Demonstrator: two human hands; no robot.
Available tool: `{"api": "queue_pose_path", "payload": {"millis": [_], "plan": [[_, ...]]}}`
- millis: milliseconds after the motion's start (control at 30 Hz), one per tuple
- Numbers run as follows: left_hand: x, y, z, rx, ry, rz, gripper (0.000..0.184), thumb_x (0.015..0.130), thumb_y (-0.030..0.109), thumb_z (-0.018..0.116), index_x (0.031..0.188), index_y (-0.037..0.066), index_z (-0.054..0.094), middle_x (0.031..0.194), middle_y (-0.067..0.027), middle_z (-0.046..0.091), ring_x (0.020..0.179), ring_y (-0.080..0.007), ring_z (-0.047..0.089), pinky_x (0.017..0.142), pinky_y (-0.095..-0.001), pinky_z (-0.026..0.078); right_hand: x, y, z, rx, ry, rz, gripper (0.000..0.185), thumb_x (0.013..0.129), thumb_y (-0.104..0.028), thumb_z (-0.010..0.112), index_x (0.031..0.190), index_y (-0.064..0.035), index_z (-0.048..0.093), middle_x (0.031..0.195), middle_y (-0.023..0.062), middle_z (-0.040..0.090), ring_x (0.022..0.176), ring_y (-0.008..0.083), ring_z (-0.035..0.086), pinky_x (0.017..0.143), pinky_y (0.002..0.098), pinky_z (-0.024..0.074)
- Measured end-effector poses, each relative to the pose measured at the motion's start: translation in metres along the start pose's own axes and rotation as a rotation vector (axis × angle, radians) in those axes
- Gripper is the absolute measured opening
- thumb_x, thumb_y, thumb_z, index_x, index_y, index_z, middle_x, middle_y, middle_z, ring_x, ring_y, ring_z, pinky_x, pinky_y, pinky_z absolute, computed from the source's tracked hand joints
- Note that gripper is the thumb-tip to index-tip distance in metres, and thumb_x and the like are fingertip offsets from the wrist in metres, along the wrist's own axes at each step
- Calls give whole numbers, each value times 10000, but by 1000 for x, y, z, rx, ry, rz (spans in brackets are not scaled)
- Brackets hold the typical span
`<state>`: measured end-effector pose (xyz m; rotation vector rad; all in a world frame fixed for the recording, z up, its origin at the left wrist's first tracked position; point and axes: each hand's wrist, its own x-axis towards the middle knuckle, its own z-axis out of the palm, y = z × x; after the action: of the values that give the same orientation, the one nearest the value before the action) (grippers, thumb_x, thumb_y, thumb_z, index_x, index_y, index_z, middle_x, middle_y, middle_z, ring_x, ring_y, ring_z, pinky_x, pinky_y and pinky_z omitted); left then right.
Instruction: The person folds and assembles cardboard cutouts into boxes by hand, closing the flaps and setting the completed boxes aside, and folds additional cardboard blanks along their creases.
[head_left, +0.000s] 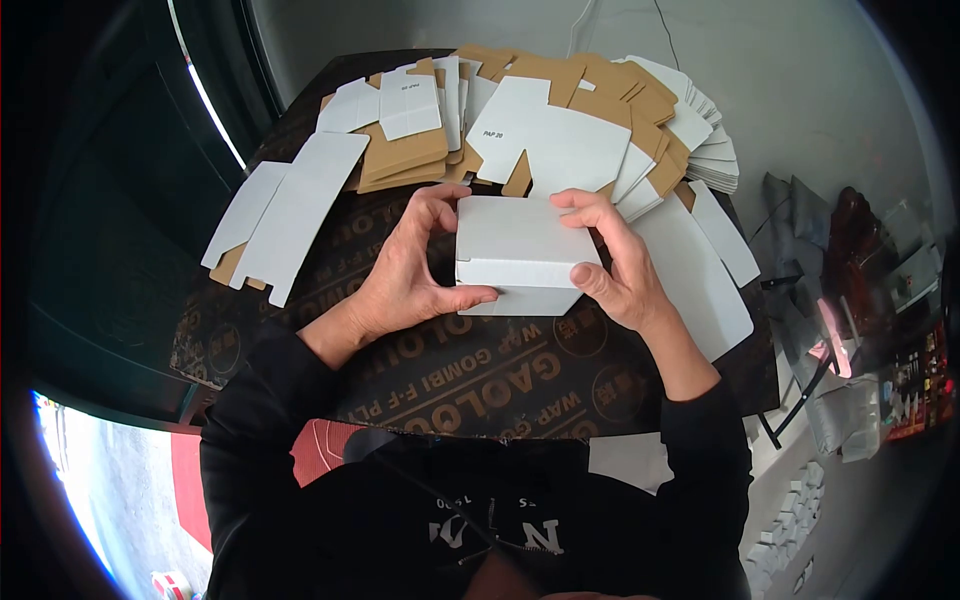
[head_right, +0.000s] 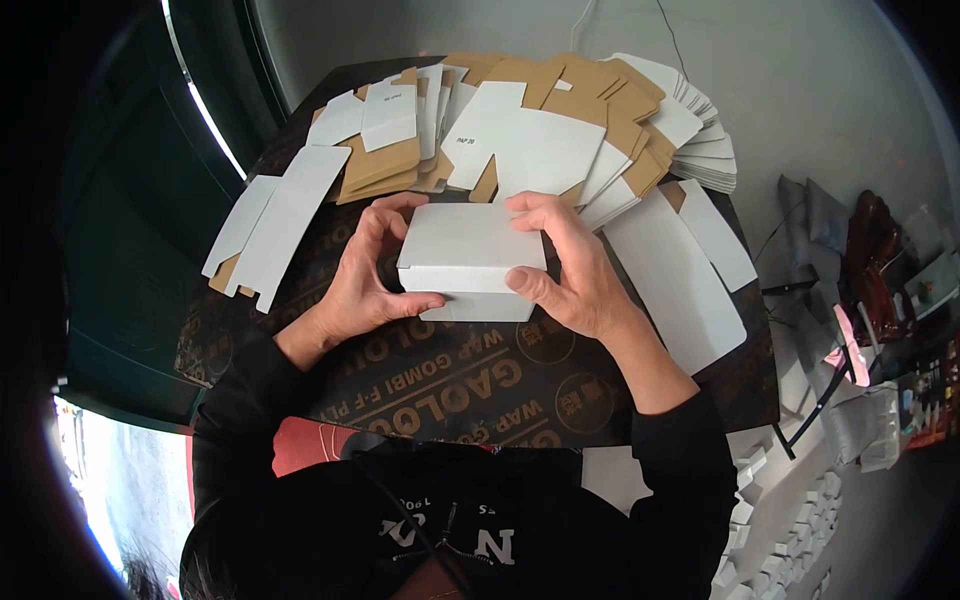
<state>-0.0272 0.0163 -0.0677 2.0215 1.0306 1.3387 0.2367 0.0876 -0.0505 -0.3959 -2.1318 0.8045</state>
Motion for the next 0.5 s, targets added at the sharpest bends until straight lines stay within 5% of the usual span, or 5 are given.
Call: {"api": "queue_pose_path", "payload": {"millis": [267, 400, 500], "plan": [[3, 2, -6, 101, -159, 134, 653, 839, 473, 756, 1321, 108, 510, 1492, -219, 284, 1365, -396, 339, 1135, -513, 307, 0, -2, 5, -154, 19, -5, 633, 962, -575, 498, 1172, 13, 605, 1319, 198, 538, 1177, 320, 530, 1002, 414, 410], [2, -5, -6, 61, -189, 91, 625, 904, 513, 650, 1410, 174, 509, 1546, -210, 207, 1394, -412, 283, 1141, -535, 276, 0, 1, 6, -154, 3, -93, 446, 980, -386, 574, 1206, -5, 621, 1295, 157, 534, 1132, 283, 532, 938, 357, 447], [2, -2, -5, 63, -183, 85, 588, 917, 487, 642, 1393, 161, 526, 1553, -209, 201, 1394, -416, 284, 1140, -530, 278, -1, 3, 6, -147, -1, -85, 435, 976, -369, 585, 1214, -8, 634, 1307, 152, 527, 1136, 279, 528, 935, 352, 450]]}}
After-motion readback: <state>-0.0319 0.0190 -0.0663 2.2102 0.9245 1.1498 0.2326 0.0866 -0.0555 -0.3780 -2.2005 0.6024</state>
